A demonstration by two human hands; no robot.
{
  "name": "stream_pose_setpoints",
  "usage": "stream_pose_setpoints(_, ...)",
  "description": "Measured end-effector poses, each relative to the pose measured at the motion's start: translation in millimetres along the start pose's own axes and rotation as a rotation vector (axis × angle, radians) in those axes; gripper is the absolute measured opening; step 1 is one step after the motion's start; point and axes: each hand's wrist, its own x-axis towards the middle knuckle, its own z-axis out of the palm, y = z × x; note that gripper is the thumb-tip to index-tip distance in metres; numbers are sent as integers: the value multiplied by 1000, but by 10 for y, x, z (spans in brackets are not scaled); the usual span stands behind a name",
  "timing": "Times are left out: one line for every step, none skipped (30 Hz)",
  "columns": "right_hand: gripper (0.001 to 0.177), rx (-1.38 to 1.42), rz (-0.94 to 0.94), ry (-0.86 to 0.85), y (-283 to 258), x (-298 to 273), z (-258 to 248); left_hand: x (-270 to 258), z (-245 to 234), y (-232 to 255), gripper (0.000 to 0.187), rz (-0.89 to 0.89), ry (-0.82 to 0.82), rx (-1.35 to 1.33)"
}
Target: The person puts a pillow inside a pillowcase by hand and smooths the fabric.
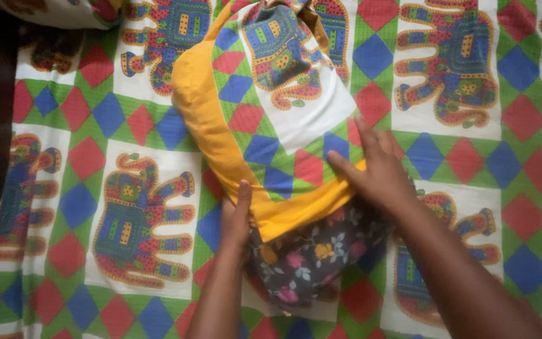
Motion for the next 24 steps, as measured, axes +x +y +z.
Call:
stream_pose_setpoints(95, 67, 46, -31, 43, 6, 17, -23, -4, -11, 76, -67, -37, -112)
stream_pose_setpoints(95, 74, 114, -41, 76, -7, 12, -33, 42, -13, 74, -136, -80, -226)
stream_pose_setpoints(96, 81, 182, -51, 87, -24, 16, -35, 124, -2, 70, -83, -78, -189)
stream_pose_setpoints(97, 101, 241, -66, 64, -18, 50, -40, 167, 57, 66, -23, -64, -143)
stream_pose_setpoints(92, 119, 210, -42, 66, -4, 57, -60, 217, 136, 62, 38, -50, -98)
stream_pose_setpoints(88, 136, 184, -15, 101, 6, 56, -106, 276, 221, 60, 106, -76, -106)
stream_pose_setpoints(84, 153, 158, 13, 152, 19, 60, -173, 332, 319, 59, 174, -104, -115)
stream_pose_setpoints(81, 232, 84, 40, 213, 42, 57, -230, 393, 434, 59, 240, -132, -127)
stream_pose_setpoints(79, 311, 10, 66, 275, 75, 58, -263, 448, 565, 57, 288, -143, -117)
stream_pose_setpoints(77, 386, -66, 93, 342, 114, 53, -291, 515, 683, 54, 335, -155, -110)
stream_pose_setpoints(76, 474, -61, 79, 387, 169, 48, -321, 586, 794, 52, 383, -167, -103)
stream_pose_setpoints(74, 562, -57, 63, 404, 222, 34, -367, 658, 895, 50, 429, -183, -96)
stream_pose_setpoints(73, 650, -52, 46, 400, 241, -3, -415, 729, 994, 48, 476, -198, -88)
stream_pose_setpoints(73, 892, 9, -29, 371, 197, -46, -472, 777, 1103, 46, 521, -212, -73)
stream_pose_setpoints(73, 1133, 72, -106, 349, 130, -109, -532, 845, 1204, 43, 499, -183, -66)
stream_pose_setpoints(73, 1371, 130, -183, 337, 113, -161, -574, 942, 1303, 41, 484, -155, -61)
stream_pose_setpoints(72, 1518, 84, -251, 329, 147, -152, -615, 1032, 1406, 39, 468, -128, -56)
stream_pose_setpoints(70, 1657, 35, -321, 349, 214, -112, -651, 1119, 1509, 37, 547, -132, 4)
stream_pose_setpoints(68, 1794, -14, -395, 391, 293, -44, -685, 1201, 1609, 36, 625, -136, 65)
stream_pose_setpoints(71, 1824, 97, -450, 450, 388, 30, -723, 1278, 1696, 34, 701, -137, 129)
stream_pose_setpoints(75, 1849, 209, -506, 519, 486, 74, -764, 1368, 1765, 34, 699, -112, 186)
stream_pose_setpoints(79, 1871, 321, -561, 574, 542, 85, -800, 1471, 1821, 33, 697, -87, 243)
stream_pose_setpoints(77, 1878, 331, -569, 608, 537, 60, -829, 1578, 1864, 32, 695, -62, 300)
stream_pose_setpoints(75, 1886, 341, -577, 616, 482, 1, -849, 1686, 1894, 35, 755, -19, 420)
